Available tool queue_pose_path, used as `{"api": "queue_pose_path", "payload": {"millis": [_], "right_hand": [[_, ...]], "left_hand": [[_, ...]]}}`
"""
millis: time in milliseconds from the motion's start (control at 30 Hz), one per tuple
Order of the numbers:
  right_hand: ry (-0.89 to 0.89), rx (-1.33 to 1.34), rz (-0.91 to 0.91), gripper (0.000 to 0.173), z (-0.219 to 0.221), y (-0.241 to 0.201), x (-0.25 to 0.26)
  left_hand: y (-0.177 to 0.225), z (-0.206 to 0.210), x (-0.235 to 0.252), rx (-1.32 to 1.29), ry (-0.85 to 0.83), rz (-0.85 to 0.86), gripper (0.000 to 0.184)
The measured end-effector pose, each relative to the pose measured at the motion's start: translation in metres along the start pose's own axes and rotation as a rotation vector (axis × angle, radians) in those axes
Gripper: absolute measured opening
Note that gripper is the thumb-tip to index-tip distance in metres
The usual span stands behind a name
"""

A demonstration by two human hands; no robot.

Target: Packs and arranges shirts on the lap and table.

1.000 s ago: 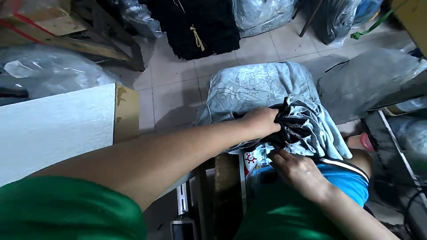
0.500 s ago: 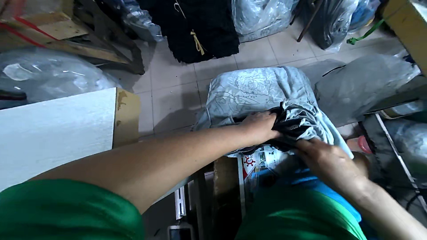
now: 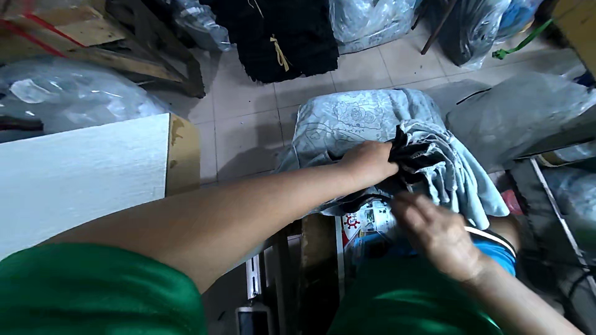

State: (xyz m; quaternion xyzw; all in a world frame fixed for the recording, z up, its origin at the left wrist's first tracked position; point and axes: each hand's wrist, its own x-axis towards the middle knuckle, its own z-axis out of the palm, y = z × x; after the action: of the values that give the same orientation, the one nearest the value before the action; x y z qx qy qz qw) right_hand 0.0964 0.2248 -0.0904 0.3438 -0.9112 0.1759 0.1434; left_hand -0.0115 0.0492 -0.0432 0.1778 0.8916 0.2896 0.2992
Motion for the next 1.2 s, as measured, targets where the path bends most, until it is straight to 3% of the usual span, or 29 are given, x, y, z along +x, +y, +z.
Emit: {"api": "queue_pose_path", "payload": {"millis": [67, 133, 200, 433, 567, 600, 633, 733, 800, 900, 967, 1000, 1100, 1200], "right_hand": [[-0.181, -0.018, 0.07, 0.013, 0.017, -0.004, -0.013], [-0.507, -0.057, 0.389, 0.019, 0.019, -0.002, -0.011], [-0.664, -0.119, 0.563, 0.021, 0.02, 0.004, -0.008], [-0.361, 0.032, 0.417, 0.006, -0.013, 0.014, -0.016], [-0.126, 0.03, 0.312, 0.009, -0.042, 0.039, 0.001], [-0.094, 0.027, 0.299, 0.009, -0.044, 0.042, 0.007], [-0.069, 0.017, 0.287, 0.009, -0.044, 0.043, 0.013], [-0.053, 0.036, 0.305, 0.009, -0.044, 0.043, 0.027], [-0.025, 0.056, 0.354, 0.01, -0.042, 0.04, 0.03], [0.038, 0.036, 0.263, 0.012, -0.024, 0.018, 0.016], [-0.061, 0.058, 0.137, 0.017, -0.001, 0.005, -0.005], [-0.168, 0.056, 0.159, 0.016, 0.01, 0.004, -0.014], [-0.532, -0.046, 0.48, 0.017, 0.014, 0.008, -0.017], [-0.633, -0.157, 0.543, 0.017, 0.01, 0.012, -0.015]], "left_hand": [[0.0, -0.002, 0.001, -0.027, 0.012, 0.004, 0.027], [0.0, -0.002, 0.0, -0.035, 0.015, 0.02, 0.026], [-0.001, -0.001, -0.001, -0.038, 0.021, 0.021, 0.025], [-0.004, 0.006, 0.003, -0.021, -0.006, -0.002, 0.029], [0.006, 0.016, -0.003, 0.144, -0.092, -0.037, 0.093], [0.014, 0.016, -0.006, 0.191, -0.097, -0.075, 0.098], [0.019, 0.017, -0.008, 0.238, -0.081, -0.103, 0.095], [0.019, 0.018, -0.006, 0.263, 0.028, -0.113, 0.051], [0.014, 0.015, -0.002, 0.19, 0.082, -0.102, 0.033], [0.01, 0.007, 0.001, 0.108, 0.087, -0.127, 0.03], [0.009, 0.004, 0.002, 0.091, 0.077, -0.144, 0.03], [0.009, 0.003, 0.003, 0.086, 0.078, -0.145, 0.029], [0.009, 0.001, 0.004, 0.091, 0.07, -0.142, 0.026], [0.007, 0.002, 0.003, 0.102, 0.061, -0.132, 0.027]]}}
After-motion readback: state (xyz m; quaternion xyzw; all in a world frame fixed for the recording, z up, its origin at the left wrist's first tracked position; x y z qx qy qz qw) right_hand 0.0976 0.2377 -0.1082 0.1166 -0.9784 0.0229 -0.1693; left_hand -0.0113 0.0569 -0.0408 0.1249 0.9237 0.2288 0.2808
